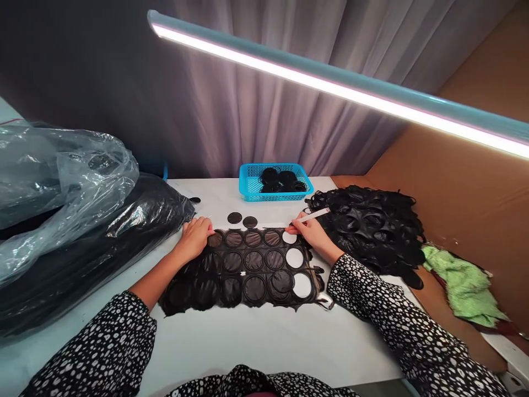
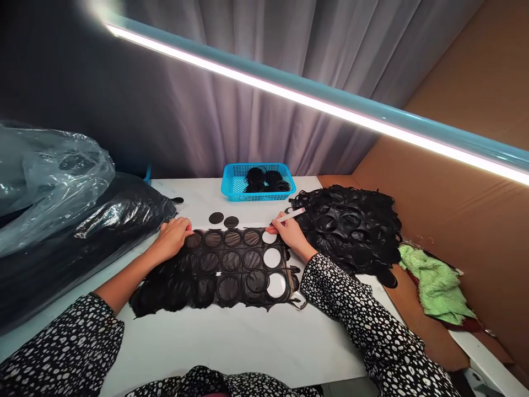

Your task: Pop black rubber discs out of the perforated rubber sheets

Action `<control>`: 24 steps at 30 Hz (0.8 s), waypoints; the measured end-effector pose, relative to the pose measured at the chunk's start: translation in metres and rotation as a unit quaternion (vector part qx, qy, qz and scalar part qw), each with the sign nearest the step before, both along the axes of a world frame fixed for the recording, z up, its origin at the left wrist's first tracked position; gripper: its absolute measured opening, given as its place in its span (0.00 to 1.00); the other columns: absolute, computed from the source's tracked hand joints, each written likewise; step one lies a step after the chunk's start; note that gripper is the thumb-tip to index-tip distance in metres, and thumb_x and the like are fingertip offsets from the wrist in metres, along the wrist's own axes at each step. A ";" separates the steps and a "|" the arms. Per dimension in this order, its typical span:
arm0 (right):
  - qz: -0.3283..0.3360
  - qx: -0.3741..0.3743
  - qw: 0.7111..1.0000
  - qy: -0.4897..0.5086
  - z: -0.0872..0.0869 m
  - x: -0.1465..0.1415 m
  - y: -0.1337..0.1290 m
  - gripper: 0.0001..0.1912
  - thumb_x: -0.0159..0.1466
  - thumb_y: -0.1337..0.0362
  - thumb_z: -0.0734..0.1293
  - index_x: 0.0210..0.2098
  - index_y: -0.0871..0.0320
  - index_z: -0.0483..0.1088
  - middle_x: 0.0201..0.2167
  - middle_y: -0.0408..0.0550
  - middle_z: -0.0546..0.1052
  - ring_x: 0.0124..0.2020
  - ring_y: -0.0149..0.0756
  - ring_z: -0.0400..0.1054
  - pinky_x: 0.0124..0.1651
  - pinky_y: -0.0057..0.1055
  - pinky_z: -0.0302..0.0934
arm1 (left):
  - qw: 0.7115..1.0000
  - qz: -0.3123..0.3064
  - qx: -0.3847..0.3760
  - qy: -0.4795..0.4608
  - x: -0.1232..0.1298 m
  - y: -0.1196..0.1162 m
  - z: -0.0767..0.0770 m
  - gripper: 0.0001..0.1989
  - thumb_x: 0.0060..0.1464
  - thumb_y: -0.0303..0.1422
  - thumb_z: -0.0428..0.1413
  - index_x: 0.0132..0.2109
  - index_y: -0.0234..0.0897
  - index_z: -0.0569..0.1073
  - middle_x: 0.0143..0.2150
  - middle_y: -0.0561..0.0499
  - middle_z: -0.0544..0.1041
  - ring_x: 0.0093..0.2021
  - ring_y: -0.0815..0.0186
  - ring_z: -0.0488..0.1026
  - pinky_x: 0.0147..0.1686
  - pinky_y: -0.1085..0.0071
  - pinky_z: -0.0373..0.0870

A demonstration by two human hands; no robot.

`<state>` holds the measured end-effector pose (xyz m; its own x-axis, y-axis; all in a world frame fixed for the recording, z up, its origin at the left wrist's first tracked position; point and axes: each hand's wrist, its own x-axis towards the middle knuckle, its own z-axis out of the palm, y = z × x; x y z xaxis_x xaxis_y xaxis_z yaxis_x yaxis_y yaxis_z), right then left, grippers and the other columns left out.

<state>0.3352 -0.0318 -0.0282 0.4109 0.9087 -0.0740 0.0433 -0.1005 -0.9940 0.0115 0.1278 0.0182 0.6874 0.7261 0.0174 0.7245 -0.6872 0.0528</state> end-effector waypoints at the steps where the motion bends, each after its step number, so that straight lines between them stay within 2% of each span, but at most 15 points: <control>1: -0.005 0.003 1.000 -0.020 0.000 0.001 0.001 0.13 0.63 0.57 0.67 0.28 0.55 0.61 0.27 0.47 0.79 0.32 0.38 0.78 0.40 0.34 0.72 | 1.000 0.002 0.004 -0.004 0.003 0.001 -0.001 0.07 0.66 0.32 0.49 0.37 0.38 0.66 0.40 0.46 0.73 0.45 0.55 0.67 0.42 0.62 0.59; 6: 0.000 -0.010 0.996 -0.090 0.014 0.006 0.005 0.13 0.63 0.56 0.65 0.27 0.55 0.60 0.29 0.48 0.80 0.35 0.40 0.78 0.40 0.33 0.70 | 0.999 0.018 0.031 -0.020 0.014 0.008 0.002 0.06 0.64 0.31 0.50 0.38 0.35 0.69 0.40 0.42 0.72 0.45 0.51 0.67 0.43 0.58 0.61; 9: 0.023 0.015 0.987 -0.158 0.032 -0.003 -0.007 0.11 0.63 0.58 0.65 0.27 0.55 0.64 0.29 0.47 0.79 0.33 0.38 0.76 0.39 0.33 0.68 | 0.998 0.016 0.054 -0.037 0.019 -0.014 0.006 0.06 0.64 0.30 0.50 0.43 0.33 0.71 0.45 0.37 0.71 0.49 0.47 0.66 0.46 0.53 0.62; 11: 0.058 0.041 0.977 -0.202 0.044 -0.018 -0.025 0.10 0.63 0.59 0.65 0.27 0.56 0.68 0.32 0.48 0.78 0.35 0.37 0.74 0.40 0.32 0.66 | 0.997 -0.025 0.050 -0.052 0.023 -0.047 0.003 0.08 0.64 0.30 0.50 0.47 0.35 0.72 0.50 0.39 0.71 0.52 0.50 0.67 0.51 0.54 0.62; 12: 0.082 0.048 0.973 -0.212 0.048 -0.027 -0.036 0.10 0.63 0.60 0.66 0.27 0.56 0.69 0.34 0.48 0.77 0.36 0.37 0.73 0.40 0.32 0.65 | 0.995 -0.081 0.031 -0.059 0.025 -0.069 0.001 0.08 0.65 0.31 0.51 0.47 0.38 0.72 0.51 0.44 0.72 0.53 0.55 0.68 0.52 0.58 0.63; 13: 0.108 0.049 0.970 -0.213 0.051 -0.037 -0.048 0.10 0.63 0.61 0.66 0.26 0.57 0.69 0.35 0.48 0.77 0.38 0.37 0.72 0.40 0.32 0.65 | 0.981 -0.170 0.000 -0.091 0.027 -0.091 -0.003 0.08 0.65 0.31 0.51 0.48 0.38 0.73 0.53 0.44 0.72 0.54 0.57 0.68 0.54 0.59 0.64; 14: 0.131 0.046 0.968 -0.211 0.053 -0.047 -0.060 0.10 0.63 0.62 0.66 0.26 0.57 0.69 0.35 0.47 0.76 0.39 0.37 0.72 0.41 0.31 0.64 | 0.962 -0.246 -0.024 -0.115 0.028 -0.112 -0.007 0.10 0.64 0.32 0.53 0.50 0.39 0.73 0.57 0.44 0.70 0.57 0.57 0.67 0.57 0.59 0.64; 15: 0.151 0.044 0.965 -0.211 0.053 -0.056 -0.072 0.10 0.63 0.63 0.66 0.26 0.56 0.68 0.35 0.47 0.76 0.40 0.37 0.71 0.41 0.32 0.64 | 0.948 -0.291 -0.041 -0.120 0.028 -0.131 -0.010 0.13 0.64 0.34 0.54 0.54 0.40 0.71 0.61 0.43 0.68 0.62 0.55 0.64 0.60 0.56 0.61; 17: 0.172 0.037 0.961 -0.213 0.051 -0.069 -0.089 0.09 0.64 0.64 0.66 0.27 0.56 0.67 0.36 0.47 0.75 0.41 0.37 0.70 0.43 0.32 0.63 | 0.941 -0.315 -0.052 -0.114 0.026 -0.158 -0.016 0.21 0.63 0.36 0.56 0.61 0.41 0.67 0.67 0.40 0.62 0.68 0.51 0.56 0.63 0.51 0.57; 19: 0.182 0.029 0.960 -0.212 0.046 -0.075 -0.100 0.08 0.64 0.64 0.66 0.28 0.57 0.67 0.38 0.48 0.75 0.43 0.38 0.69 0.45 0.34 0.62 | 0.942 -0.316 -0.063 -0.095 0.022 -0.168 -0.017 0.26 0.62 0.37 0.57 0.65 0.42 0.63 0.69 0.39 0.57 0.70 0.49 0.52 0.64 0.48 0.55; 24: 0.210 0.031 0.953 -0.218 0.035 -0.076 -0.103 0.08 0.64 0.65 0.67 0.27 0.57 0.68 0.43 0.49 0.73 0.47 0.38 0.68 0.48 0.35 0.62 | 0.935 -0.333 -0.098 -0.067 0.017 -0.161 -0.014 0.29 0.61 0.40 0.58 0.66 0.47 0.61 0.71 0.38 0.52 0.71 0.44 0.47 0.64 0.44 0.53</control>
<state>0.2597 -0.1352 0.0071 -0.0112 0.9968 0.0797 0.4764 0.0754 -0.8760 0.0288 -0.0334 0.0043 0.9895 0.1364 0.0479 0.1173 -0.9512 0.2853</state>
